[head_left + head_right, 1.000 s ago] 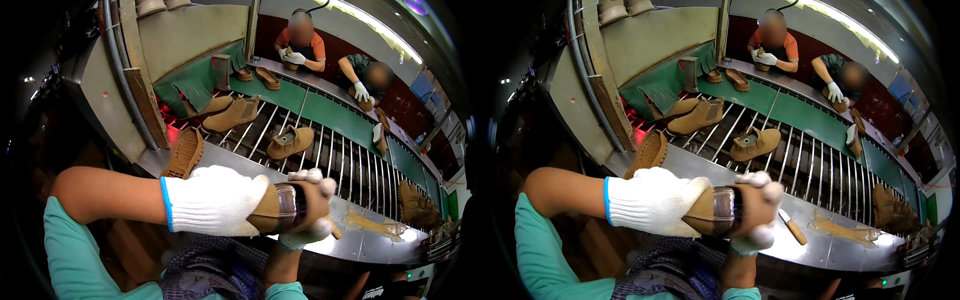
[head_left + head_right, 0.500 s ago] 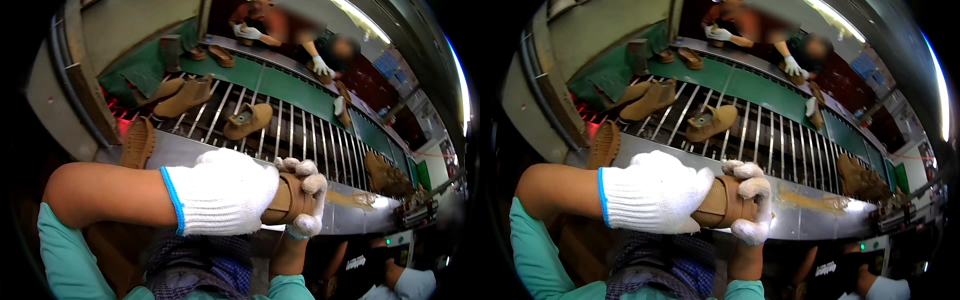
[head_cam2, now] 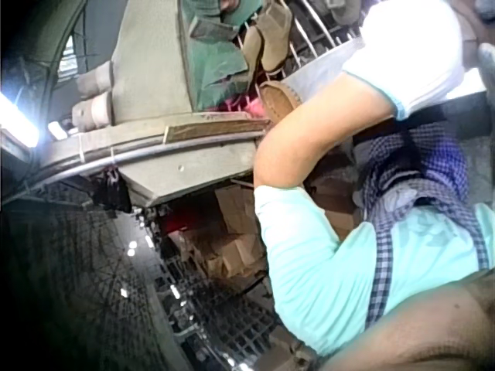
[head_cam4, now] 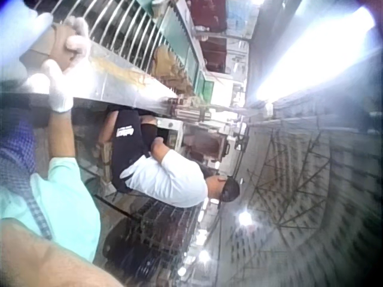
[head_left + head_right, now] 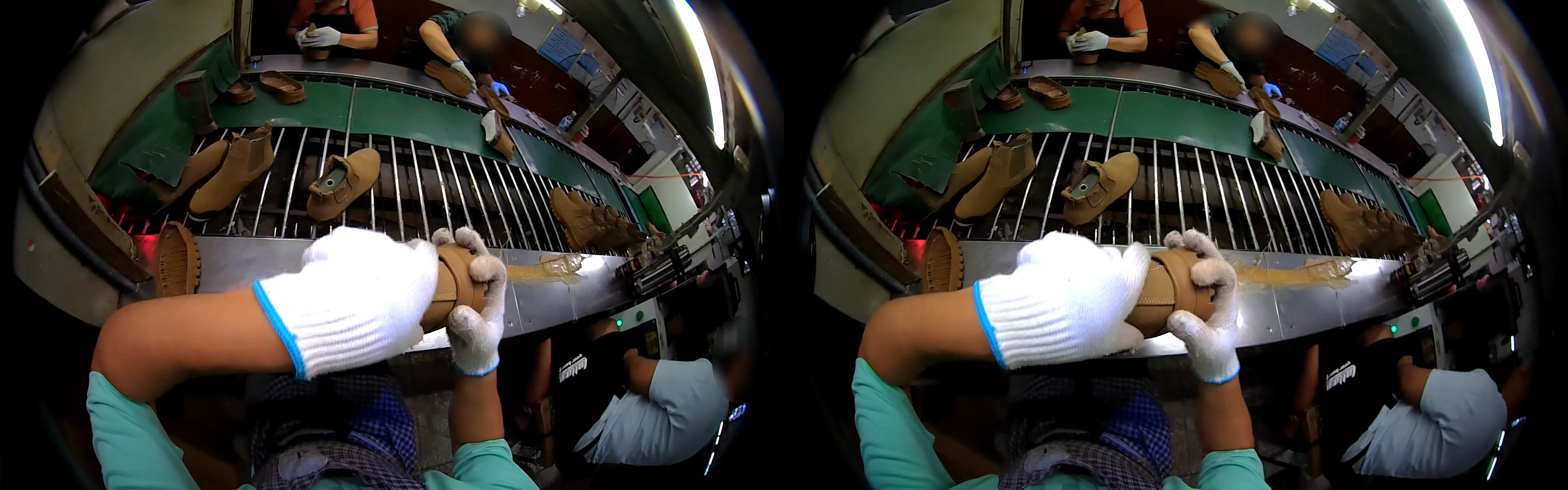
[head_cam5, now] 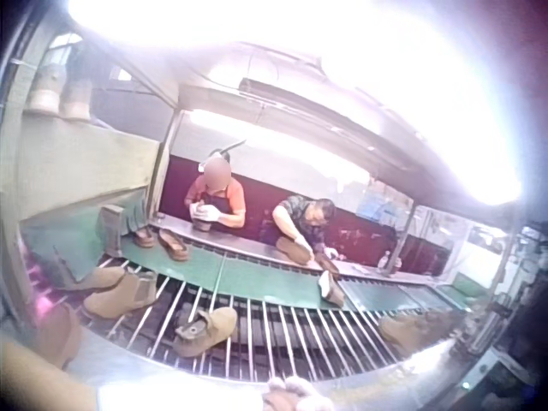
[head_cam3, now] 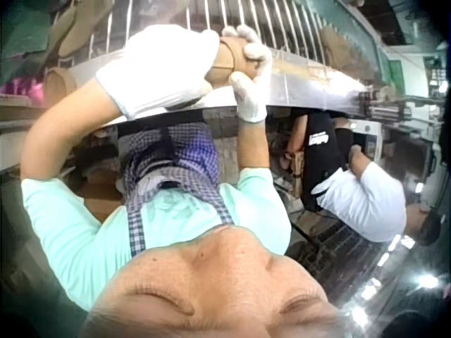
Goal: The person uses a small knife to trim excess material from the edges and soles of tan-colored boots and shoe components taken from a conveyor belt.
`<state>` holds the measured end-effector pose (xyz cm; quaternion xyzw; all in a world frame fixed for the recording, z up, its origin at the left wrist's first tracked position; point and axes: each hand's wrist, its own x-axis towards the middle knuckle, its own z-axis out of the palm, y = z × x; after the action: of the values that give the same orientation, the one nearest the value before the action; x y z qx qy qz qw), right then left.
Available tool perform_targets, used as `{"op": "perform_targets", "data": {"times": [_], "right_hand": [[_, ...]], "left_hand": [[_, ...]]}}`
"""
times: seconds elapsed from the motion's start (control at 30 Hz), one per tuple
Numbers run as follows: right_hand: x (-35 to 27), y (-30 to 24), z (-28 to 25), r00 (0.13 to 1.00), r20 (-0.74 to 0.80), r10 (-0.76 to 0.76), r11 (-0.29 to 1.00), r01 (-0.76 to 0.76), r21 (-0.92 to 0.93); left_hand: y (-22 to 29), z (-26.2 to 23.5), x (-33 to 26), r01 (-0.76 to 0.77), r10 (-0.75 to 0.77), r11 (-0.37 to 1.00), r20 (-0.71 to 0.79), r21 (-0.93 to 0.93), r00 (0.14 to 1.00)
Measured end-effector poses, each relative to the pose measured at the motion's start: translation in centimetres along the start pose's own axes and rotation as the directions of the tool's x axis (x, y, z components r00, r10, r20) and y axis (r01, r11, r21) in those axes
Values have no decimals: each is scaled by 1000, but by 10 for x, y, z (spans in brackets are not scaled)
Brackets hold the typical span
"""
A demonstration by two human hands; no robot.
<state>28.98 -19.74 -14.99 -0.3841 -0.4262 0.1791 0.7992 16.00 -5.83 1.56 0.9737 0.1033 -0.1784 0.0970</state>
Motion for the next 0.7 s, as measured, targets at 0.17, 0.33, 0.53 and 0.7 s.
{"op": "perform_targets", "data": {"times": [0.17, 0.33, 0.53, 0.7], "right_hand": [[-10, -6, 15, 992, -125, -34, 999, 36, 14], [-30, -41, 18, 979, -187, 78, 996, -69, 56], [-63, -71, 10, 916, -316, 248, 968, -247, 43], [-89, -104, 16, 815, -308, 491, 842, -535, -73]], "left_hand": [[-2, 25, -12, -129, 131, 991, -179, 27, 975], [-1, 67, -31, -345, 301, 938, -533, 18, 791], [5, 122, -31, -594, 442, 795, -787, 122, 430], [16, 143, -49, -634, 486, 757, -784, 158, 386]]}}
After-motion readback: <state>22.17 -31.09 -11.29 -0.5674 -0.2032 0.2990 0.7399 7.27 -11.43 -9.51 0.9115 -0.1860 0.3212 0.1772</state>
